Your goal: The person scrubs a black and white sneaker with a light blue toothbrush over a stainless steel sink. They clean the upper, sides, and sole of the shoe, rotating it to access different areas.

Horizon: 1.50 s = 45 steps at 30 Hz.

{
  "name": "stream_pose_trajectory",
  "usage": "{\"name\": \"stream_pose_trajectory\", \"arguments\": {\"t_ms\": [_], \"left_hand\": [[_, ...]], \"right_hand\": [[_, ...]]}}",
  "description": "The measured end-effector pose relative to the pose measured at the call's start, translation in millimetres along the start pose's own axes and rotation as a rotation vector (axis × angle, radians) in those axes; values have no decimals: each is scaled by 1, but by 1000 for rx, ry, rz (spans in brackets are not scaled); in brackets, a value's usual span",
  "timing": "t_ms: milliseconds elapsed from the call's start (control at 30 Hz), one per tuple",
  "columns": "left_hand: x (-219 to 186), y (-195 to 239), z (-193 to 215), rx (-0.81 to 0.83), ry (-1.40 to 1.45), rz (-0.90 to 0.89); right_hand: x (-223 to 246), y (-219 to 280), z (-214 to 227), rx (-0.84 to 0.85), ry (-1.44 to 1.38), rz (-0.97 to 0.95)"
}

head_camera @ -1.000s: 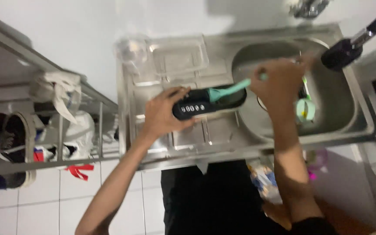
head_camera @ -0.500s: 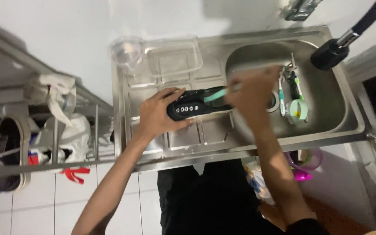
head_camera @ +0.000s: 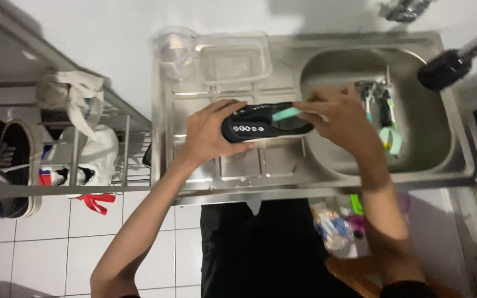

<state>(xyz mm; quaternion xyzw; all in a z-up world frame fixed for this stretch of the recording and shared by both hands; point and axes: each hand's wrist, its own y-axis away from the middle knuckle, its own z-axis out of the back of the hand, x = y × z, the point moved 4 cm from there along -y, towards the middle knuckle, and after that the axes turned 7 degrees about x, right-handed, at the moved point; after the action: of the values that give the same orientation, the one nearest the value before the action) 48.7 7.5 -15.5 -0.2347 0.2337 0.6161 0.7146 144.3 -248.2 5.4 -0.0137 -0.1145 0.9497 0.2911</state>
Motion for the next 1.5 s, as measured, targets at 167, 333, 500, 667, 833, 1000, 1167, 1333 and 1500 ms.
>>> {"name": "stream_pose_trajectory", "arguments": {"t_ms": [167,333,500,667,833,1000,1167,1333,1500], "left_hand": [[5,4,-1,-27,45,14],[7,-1,-5,17,41,34],[8,1,-5,28,23,34],[14,-2,-14,-21,-54,12],[2,0,-6,0,10,9],[-1,0,-6,-7,-18,-6],[1,1,-7,-1,2,5],[-1,1,-5,9,32,12],[1,-1,-8,2,1,-8]], "right_hand": [[22,-18,-16,11,50,79],[7,-10,5,-53,160,117],[-5,-7,-15,-28,88,184],[0,-9,-6,155,121,108],[4,5,19,159,194,7],[12,1,-1,7,391,0],[-1,3,8,94,300,-45],[2,2,7,157,190,-76],[-8,8,12,106,104,-82]]}}
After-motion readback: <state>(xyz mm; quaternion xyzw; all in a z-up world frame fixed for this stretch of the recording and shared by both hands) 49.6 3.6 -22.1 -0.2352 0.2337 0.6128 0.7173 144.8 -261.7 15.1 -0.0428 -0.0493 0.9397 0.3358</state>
